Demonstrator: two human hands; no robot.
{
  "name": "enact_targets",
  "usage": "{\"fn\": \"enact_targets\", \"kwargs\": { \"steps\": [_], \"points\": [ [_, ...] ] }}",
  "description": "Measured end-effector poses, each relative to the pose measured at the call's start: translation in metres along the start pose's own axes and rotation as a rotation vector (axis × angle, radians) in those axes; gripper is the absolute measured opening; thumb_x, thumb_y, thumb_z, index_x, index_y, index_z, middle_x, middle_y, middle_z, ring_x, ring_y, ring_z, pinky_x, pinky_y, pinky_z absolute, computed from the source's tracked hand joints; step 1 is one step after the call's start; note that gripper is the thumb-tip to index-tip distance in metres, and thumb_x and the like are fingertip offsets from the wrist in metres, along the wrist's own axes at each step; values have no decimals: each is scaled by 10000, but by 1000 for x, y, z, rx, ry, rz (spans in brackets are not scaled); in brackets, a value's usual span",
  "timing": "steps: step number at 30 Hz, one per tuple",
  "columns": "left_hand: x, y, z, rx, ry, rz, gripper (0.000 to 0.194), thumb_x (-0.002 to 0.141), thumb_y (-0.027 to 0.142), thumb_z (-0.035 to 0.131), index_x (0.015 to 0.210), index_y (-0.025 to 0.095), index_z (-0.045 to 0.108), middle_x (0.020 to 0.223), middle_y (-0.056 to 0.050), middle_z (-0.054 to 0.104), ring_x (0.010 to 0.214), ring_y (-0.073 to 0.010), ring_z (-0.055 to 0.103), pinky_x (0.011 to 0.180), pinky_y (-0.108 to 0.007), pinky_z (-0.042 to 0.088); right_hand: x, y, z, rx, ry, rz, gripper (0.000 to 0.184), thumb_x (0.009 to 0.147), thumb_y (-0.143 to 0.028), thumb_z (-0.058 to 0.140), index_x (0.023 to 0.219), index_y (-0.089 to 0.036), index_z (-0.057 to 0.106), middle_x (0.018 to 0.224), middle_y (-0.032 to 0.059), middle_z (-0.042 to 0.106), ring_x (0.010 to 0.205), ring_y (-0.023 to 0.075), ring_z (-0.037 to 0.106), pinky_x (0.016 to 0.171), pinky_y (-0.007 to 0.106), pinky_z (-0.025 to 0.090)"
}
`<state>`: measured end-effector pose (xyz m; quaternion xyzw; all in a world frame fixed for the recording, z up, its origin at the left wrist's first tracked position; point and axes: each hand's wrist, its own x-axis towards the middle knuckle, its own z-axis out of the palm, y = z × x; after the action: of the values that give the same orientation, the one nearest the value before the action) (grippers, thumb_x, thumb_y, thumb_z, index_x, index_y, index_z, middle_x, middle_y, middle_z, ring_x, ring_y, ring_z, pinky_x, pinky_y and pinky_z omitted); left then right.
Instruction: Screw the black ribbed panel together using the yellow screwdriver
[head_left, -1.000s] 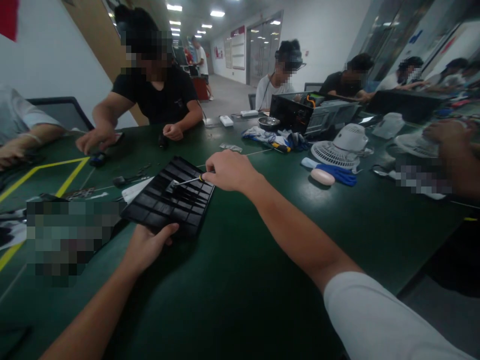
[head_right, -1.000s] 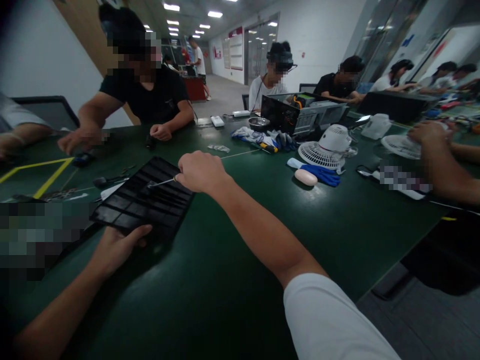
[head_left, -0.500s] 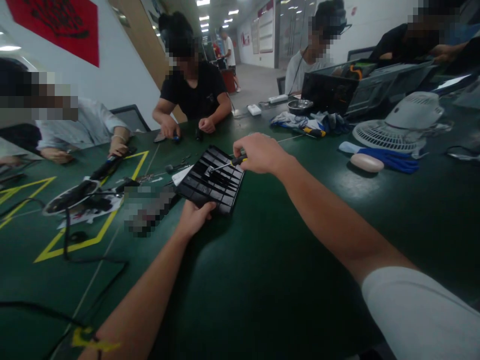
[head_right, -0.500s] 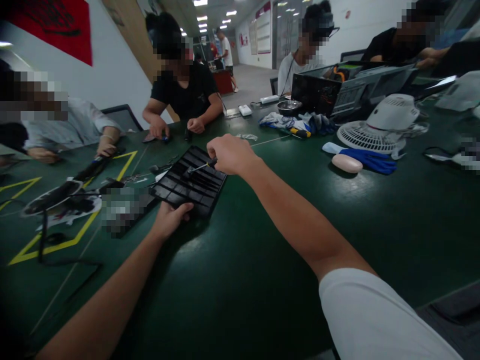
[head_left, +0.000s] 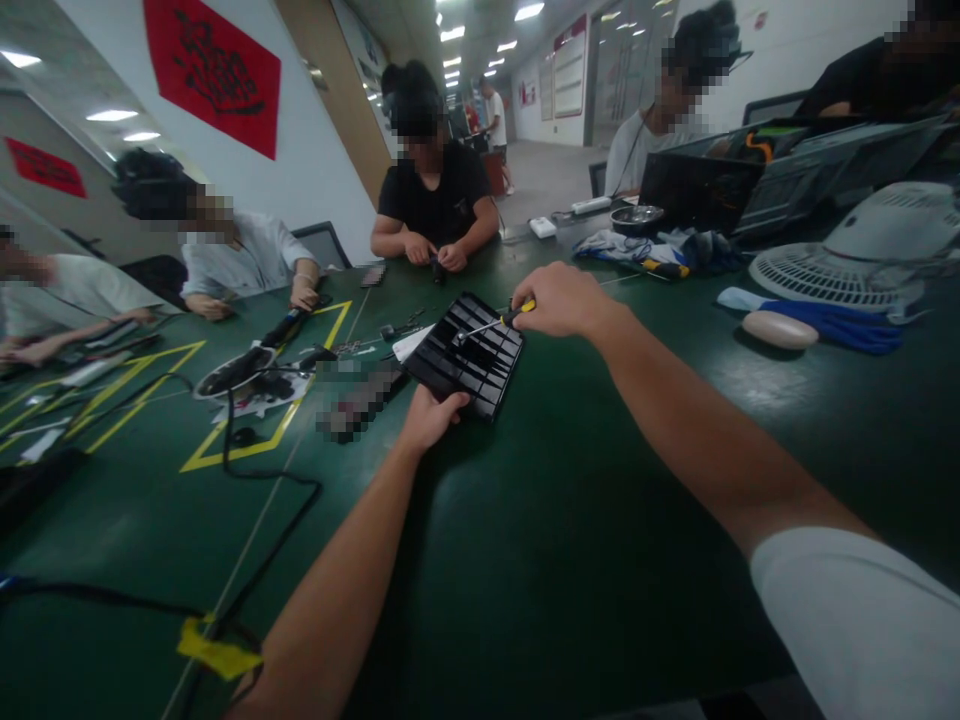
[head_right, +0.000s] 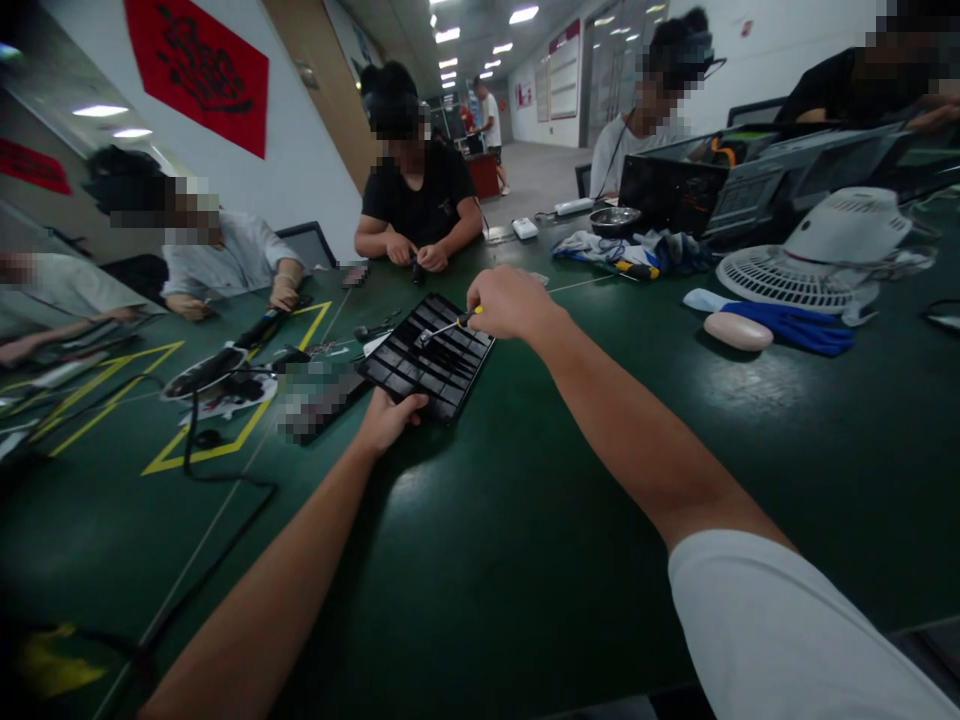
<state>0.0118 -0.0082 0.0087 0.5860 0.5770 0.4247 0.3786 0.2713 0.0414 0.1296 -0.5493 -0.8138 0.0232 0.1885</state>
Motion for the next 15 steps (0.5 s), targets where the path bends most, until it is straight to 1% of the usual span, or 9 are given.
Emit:
{"fn": "enact_targets", "kwargs": {
  "steps": [5, 10, 15],
  "points": [
    [-1, 0, 0, 15, -9, 10, 313, 673, 344, 758, 874, 188, 576, 723, 21, 618, 488, -115, 563, 467, -268, 459, 1, 1, 2, -26, -12, 26, 313, 867, -352, 770, 1155, -281, 869, 1179, 129, 805, 1092, 354, 718, 885, 475, 562],
    [1, -3, 0, -10, -9, 20, 342, 647, 351, 764, 886, 188, 579, 763, 10, 629, 509, -115, 561, 472, -274, 477, 4, 4, 4, -32, -26, 21, 312, 883, -396, 748, 1154, -297, 866, 1186, 119, 802, 1109, 371, 713, 893, 486, 556],
    [-1, 0, 0, 3, -7, 4, 342, 645, 350, 768, 883, 192, 580, 761, 4, 628, 524, -123, 565, 470, -272, 472, 4, 3, 2, -3, -48, 3, 316, 886, -428, 737, 1134, -266, 847, 1207, 130, 788, 1126, 373, 703, 884, 480, 535]
  ]
}}
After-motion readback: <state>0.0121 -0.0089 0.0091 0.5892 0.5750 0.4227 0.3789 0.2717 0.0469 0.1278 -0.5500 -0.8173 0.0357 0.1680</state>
